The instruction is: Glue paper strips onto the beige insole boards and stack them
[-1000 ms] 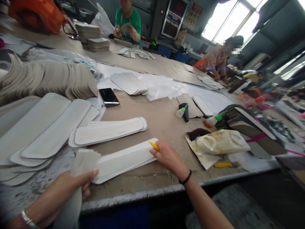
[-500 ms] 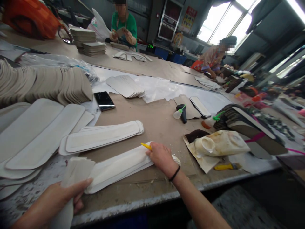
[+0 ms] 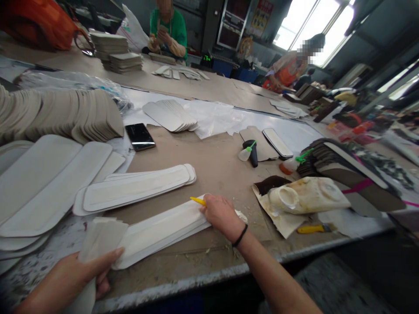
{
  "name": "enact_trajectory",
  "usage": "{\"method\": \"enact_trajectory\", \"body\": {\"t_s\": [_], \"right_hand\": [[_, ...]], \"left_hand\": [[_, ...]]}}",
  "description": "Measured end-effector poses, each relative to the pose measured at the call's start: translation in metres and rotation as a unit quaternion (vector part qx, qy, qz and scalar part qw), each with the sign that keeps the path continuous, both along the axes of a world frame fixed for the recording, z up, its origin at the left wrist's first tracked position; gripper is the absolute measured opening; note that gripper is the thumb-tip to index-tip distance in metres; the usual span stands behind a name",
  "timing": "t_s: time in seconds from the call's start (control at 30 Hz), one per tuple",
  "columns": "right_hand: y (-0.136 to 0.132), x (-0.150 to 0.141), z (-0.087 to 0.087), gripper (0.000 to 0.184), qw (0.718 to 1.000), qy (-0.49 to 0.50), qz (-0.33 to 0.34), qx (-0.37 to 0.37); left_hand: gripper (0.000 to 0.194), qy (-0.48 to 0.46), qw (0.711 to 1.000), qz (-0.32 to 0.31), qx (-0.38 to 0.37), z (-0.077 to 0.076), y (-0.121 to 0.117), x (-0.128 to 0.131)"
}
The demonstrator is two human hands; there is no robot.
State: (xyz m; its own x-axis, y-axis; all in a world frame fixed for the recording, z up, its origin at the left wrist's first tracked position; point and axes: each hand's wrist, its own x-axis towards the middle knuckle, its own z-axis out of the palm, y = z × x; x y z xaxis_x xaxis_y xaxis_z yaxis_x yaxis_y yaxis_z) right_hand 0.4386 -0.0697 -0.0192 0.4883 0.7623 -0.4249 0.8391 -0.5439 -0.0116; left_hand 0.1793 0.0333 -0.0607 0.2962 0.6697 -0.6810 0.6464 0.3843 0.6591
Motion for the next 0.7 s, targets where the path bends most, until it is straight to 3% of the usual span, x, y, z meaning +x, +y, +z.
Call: {"method": "enact_trajectory", "body": {"t_s": [0.23, 0.37, 0.5, 0.7], "right_hand": [[-0.003, -0.004, 0.002, 0.019, 0.998, -0.052, -0.022, 0.028], [-0.013, 0.005, -0.003, 0.018, 0.994, -0.063, -0.062, 0.066], [-0.024, 0.015, -0.011, 0.014, 0.983, -0.087, -0.082, 0.139], [-0.031, 0.015, -0.018, 0.021, 0.973, -0.044, -0.064, 0.219]], "left_hand": [[0.050, 0.026, 0.995, -0.095, 0.019, 0.010, 0.006, -0.001], [0.053, 0.051, 0.989, -0.134, 0.020, 0.004, 0.009, -0.001], [0.054, 0.060, 0.991, -0.111, 0.045, -0.010, 0.008, -0.004], [0.053, 0.015, 0.997, -0.063, 0.051, -0.022, 0.005, -0.010]]}}
